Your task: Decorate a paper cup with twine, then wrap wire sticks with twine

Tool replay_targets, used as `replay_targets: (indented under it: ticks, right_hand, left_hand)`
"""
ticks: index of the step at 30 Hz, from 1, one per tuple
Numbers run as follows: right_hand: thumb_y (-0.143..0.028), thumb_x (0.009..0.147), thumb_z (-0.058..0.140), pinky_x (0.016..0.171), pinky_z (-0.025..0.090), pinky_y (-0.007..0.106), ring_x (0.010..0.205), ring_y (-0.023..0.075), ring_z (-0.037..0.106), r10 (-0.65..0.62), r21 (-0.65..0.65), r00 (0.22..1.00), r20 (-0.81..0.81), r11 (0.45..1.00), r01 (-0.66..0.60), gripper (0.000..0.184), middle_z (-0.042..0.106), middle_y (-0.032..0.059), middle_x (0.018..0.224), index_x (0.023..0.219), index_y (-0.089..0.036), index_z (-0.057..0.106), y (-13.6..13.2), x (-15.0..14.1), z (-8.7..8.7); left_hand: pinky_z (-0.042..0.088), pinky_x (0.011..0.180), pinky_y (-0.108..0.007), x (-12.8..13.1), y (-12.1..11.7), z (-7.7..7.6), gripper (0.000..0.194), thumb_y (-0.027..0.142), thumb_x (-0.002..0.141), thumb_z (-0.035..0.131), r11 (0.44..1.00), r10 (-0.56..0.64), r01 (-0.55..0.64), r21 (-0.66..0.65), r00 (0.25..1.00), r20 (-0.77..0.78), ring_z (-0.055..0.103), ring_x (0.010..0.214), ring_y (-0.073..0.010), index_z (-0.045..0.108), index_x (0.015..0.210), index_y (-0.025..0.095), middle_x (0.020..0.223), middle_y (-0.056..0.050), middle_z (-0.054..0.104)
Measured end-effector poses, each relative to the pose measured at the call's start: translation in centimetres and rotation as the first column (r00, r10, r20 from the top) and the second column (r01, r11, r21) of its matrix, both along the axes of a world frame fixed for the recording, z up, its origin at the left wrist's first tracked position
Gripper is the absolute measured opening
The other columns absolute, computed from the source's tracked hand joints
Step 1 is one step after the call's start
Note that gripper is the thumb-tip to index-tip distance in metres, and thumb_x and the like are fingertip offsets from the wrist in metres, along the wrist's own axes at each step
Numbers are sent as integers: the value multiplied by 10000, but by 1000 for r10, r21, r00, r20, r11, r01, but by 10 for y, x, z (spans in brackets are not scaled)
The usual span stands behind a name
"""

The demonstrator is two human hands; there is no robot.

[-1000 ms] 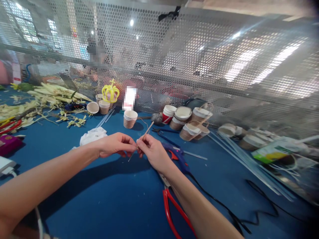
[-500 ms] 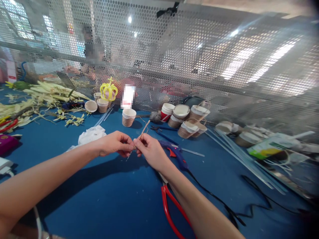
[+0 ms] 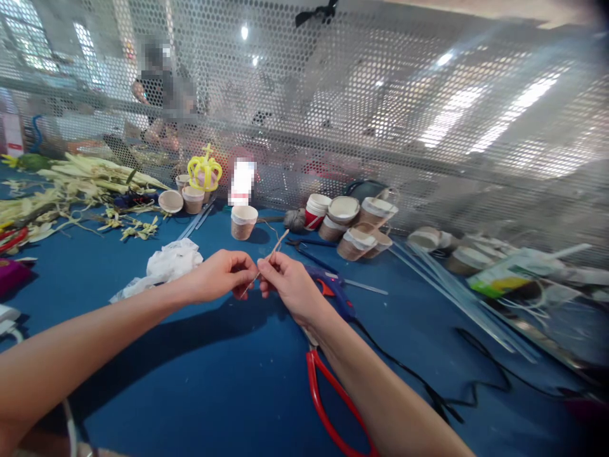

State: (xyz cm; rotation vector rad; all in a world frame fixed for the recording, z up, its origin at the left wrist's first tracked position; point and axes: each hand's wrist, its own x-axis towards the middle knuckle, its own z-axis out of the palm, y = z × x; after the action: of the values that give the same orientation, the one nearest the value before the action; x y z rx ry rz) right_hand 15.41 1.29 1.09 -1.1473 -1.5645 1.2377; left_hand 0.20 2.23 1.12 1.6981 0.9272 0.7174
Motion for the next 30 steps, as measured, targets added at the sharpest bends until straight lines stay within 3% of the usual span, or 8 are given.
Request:
replay_targets:
  ticks: [8, 14, 18, 24, 27, 30]
  right_hand:
    - [-289, 772, 492, 441, 404, 202, 433, 72, 469, -36, 89, 983, 182, 996, 20, 189, 463, -55, 514, 635, -180, 420, -3, -3, 5]
    - [-278, 778, 490, 463, 394, 227, 445, 87, 470, -105, 174, 954, 282, 983, 56, 196, 471, -43, 509, 619, -177, 434, -4, -4, 3]
    - [-282, 759, 519, 459, 395, 225, 443, 80, 457, -88, 175, 973, 211, 983, 51, 214, 460, -47, 510, 599, -177, 423, -5, -4, 4]
    - [-297, 753, 529, 490, 434, 211, 524, 73, 493, 183, 56, 983, -25, 982, -181, 142, 504, -35, 628, 741, -161, 491, -3, 2, 8]
    - [-281, 757, 523, 486, 425, 203, 506, 64, 480, 184, 48, 983, 6, 982, -184, 147, 491, -40, 600, 694, -156, 480, -2, 4, 9]
    - [-269, 762, 514, 464, 409, 200, 471, 59, 463, 134, 79, 988, 75, 987, -140, 158, 480, -46, 575, 660, -159, 466, -2, 3, 10]
  left_hand:
    - [394, 509, -209, -2, -2, 10, 168, 231, 742, 474, 998, -6, 1, -57, 996, -92, 477, 485, -68, 455, 600, 142, 538, 44, 496]
    - [297, 447, -192, -3, -2, 9, 203, 297, 730, 507, 1000, 18, -16, 11, 986, -168, 389, 464, -59, 482, 609, 136, 518, 56, 437]
    - [269, 443, -196, -2, -1, 6, 224, 329, 715, 542, 999, 18, -21, -24, 990, -137, 359, 465, -56, 497, 624, 129, 522, 53, 441]
    - [322, 491, -202, -6, 0, 7, 217, 314, 672, 610, 940, -57, 92, -328, 992, 114, 427, 503, -53, 512, 655, 121, 603, 26, 519]
    - [336, 502, -207, -6, 1, 7, 214, 293, 647, 635, 930, -24, 65, -361, 993, 116, 439, 491, -52, 511, 645, 119, 574, 32, 515]
    - [349, 509, -212, -4, 1, 5, 214, 292, 646, 634, 949, 3, 28, -314, 995, 97, 450, 485, -55, 508, 632, 118, 561, 32, 521]
